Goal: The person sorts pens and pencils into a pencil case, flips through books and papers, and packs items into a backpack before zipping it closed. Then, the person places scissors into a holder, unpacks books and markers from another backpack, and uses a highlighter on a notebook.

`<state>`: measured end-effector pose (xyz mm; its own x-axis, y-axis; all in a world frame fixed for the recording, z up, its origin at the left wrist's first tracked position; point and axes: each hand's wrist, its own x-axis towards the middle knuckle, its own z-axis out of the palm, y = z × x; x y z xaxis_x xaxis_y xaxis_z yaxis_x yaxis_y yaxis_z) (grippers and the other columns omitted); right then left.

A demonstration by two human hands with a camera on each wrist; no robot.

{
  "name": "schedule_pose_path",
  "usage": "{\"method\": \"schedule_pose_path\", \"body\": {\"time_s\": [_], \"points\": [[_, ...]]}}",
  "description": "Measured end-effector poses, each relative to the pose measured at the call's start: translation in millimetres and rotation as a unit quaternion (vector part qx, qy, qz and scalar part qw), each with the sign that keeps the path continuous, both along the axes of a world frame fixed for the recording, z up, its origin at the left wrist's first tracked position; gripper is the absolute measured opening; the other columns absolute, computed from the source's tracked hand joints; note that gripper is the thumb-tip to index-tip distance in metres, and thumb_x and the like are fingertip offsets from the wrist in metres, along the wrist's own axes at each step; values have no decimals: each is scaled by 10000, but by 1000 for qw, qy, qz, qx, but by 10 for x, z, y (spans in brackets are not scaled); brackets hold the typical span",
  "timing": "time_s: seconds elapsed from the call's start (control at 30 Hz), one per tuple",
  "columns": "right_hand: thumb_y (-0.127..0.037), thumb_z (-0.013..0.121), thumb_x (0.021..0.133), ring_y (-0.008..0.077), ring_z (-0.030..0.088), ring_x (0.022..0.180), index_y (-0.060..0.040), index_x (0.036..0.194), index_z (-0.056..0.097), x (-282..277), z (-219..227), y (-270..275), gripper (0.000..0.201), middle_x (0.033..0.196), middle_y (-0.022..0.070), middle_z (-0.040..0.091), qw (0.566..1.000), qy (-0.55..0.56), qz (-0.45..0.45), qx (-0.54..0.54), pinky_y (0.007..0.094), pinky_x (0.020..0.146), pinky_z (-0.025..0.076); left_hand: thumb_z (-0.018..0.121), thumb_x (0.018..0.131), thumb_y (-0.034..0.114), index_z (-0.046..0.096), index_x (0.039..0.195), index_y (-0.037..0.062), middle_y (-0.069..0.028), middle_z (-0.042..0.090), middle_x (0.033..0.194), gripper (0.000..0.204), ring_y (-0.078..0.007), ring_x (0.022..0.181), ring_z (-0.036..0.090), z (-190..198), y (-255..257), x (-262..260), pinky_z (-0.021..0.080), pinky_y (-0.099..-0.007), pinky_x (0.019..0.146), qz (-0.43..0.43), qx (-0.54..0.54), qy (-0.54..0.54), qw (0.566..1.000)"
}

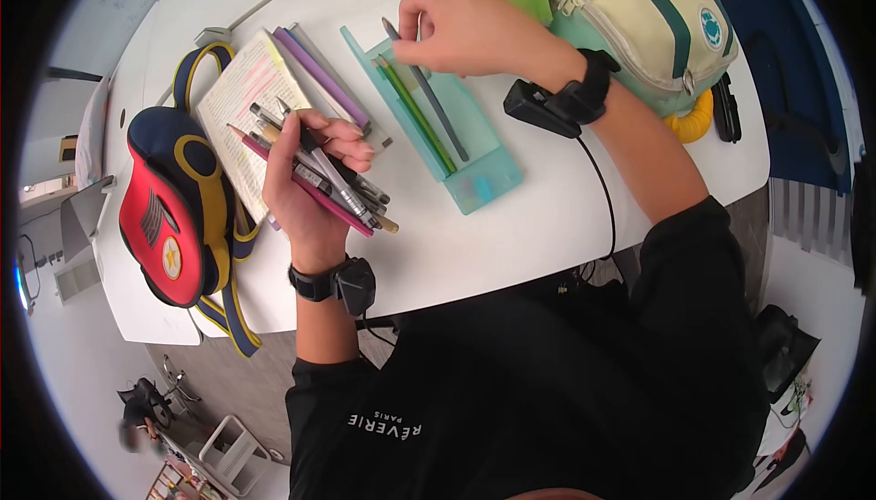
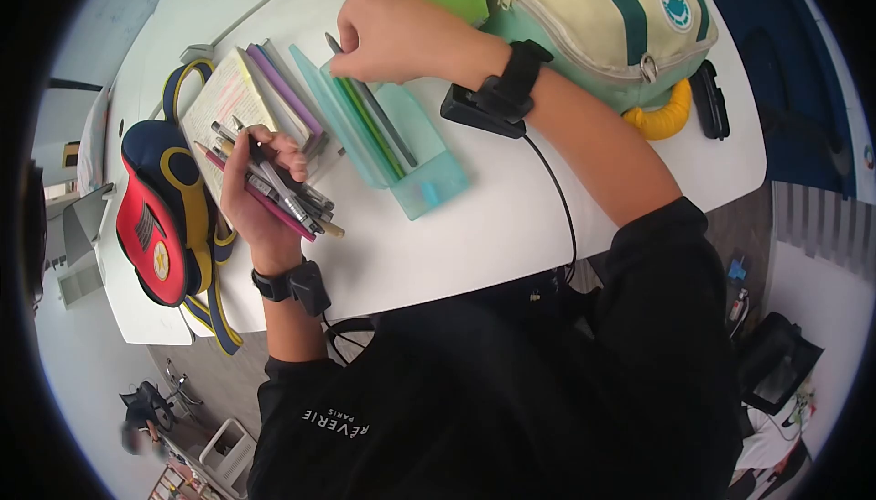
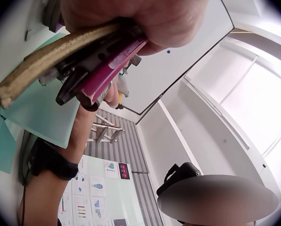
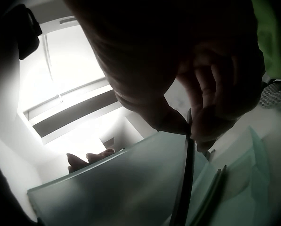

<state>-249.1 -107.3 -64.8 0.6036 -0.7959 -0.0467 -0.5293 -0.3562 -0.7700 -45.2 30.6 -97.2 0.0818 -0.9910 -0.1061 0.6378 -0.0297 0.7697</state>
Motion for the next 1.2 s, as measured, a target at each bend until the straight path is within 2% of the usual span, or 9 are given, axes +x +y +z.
{"method": "schedule_pose_path", "body": {"time_s": [0.07,0.27,0.6,0.67,0.77,0.9,0.97,1.1,1.2], "points": [[-208,652,703,263,620,488,10,655,657,47,-188,-34,223,540,143,607,995,-32,6,-92,356,500,500,407,1040,292,540,1000,0,-211,673,861,324,-257,698,695,2,2,-1,578,-321,618,5,0,-8,1000],[-191,623,669,378,555,493,18,539,571,70,-288,-33,252,513,210,532,986,-6,-4,-168,442,500,466,406,1040,293,541,999,3,-210,674,860,323,-254,692,693,19,8,-27,576,-319,614,6,2,-8,1000],[-186,619,687,366,608,519,8,560,603,61,-315,-32,232,538,198,585,986,11,11,-169,454,512,501,413,1038,294,548,997,-1,-208,675,853,327,-252,685,692,28,11,-30,578,-319,610,9,8,-5,1000],[-237,676,796,323,639,701,18,702,686,55,-310,-36,272,661,173,646,986,70,40,-145,418,654,510,418,1035,294,548,995,-1,-207,675,848,325,-250,682,691,29,10,-34,575,-319,606,18,12,-7,1000],[-223,681,821,334,638,791,12,754,704,37,-320,-16,246,753,169,671,985,69,67,-141,432,723,511,419,1034,290,549,992,-1,-207,674,841,321,-247,673,686,31,8,-41,567,-318,600,24,9,-23,999],[-213,684,835,330,641,808,8,802,716,25,-413,-64,227,789,159,679,986,58,69,-138,427,754,513,421,1032,287,548,989,-1,-207,674,838,318,-245,663,679,22,1,-35,559,-316,597,28,7,-33,999],[-155,683,735,353,686,704,-9,778,719,33,-495,-73,156,737,191,697,977,22,67,-203,443,626,546,421,1032,288,547,987,-1,-208,673,837,318,-245,659,675,23,0,-40,556,-314,596,24,5,-24,999],[-156,697,735,349,689,715,-9,789,718,52,-443,-34,158,747,190,700,979,23,71,-188,440,636,545,424,1031,286,547,987,0,-208,672,835,315,-245,661,676,29,2,-39,556,-314,597,24,6,-25,999],[-214,717,822,337,668,759,1,830,720,38,-341,-13,215,748,159,690,985,82,83,-126,419,713,527,425,1031,285,546,986,1,-208,671,833,312,-245,665,677,34,4,-41,556,-313,596,30,11,-22,999]]}}
